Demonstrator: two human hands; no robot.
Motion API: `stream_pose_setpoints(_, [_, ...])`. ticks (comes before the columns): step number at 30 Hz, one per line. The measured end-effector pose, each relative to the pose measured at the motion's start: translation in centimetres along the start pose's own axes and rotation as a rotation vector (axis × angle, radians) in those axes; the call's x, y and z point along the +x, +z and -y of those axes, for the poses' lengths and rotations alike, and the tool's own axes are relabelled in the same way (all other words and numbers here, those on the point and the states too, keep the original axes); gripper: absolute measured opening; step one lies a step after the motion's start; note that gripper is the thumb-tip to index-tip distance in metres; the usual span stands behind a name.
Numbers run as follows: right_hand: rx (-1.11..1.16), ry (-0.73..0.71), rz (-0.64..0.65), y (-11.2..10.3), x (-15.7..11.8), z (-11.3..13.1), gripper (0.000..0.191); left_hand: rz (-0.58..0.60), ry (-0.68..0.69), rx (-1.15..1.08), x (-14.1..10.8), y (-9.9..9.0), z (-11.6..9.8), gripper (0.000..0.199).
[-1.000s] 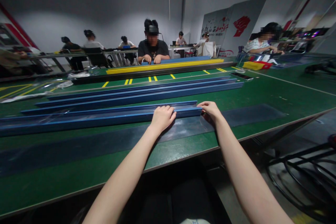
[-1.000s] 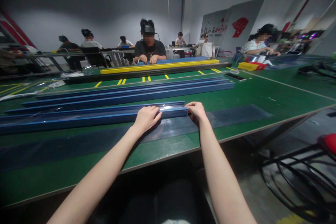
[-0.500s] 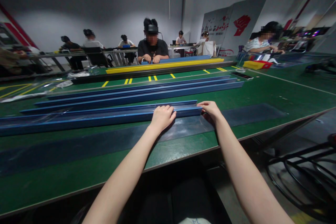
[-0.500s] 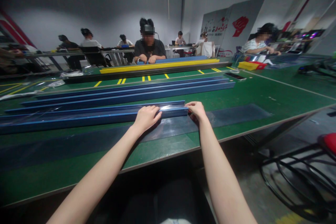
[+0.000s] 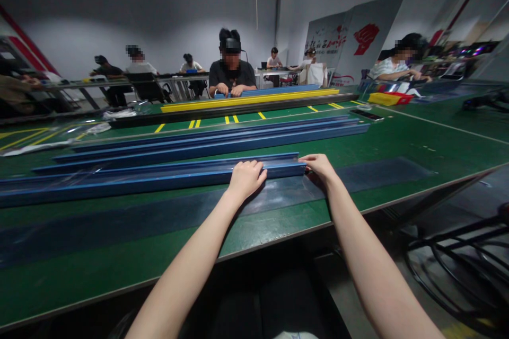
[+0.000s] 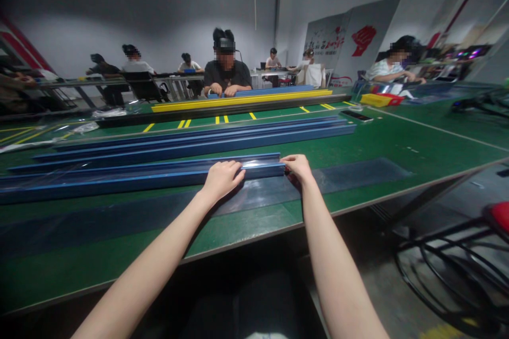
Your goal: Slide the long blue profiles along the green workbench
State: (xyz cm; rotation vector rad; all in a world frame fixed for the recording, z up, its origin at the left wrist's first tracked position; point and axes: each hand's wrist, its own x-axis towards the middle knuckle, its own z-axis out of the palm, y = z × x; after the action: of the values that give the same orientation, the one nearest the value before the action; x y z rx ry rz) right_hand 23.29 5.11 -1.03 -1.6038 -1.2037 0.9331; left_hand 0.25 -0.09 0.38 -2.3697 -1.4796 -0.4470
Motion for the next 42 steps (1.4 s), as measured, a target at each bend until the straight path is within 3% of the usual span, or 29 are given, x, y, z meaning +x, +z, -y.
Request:
stream_pose_setpoints(24, [-0.107, -0.092, -0.031, -0.1, 0.9, -1.3, 0.021, 0.014, -0.013, 0.013, 0.0, -0.1, -0.1, 0.030])
stream_pose_setpoints(42, [-0.077, -0.048, -0.006, -0.1, 0.1, -0.7, 0.021, 0.016, -0.020, -0.002, 0.0, -0.1, -0.1, 0.030])
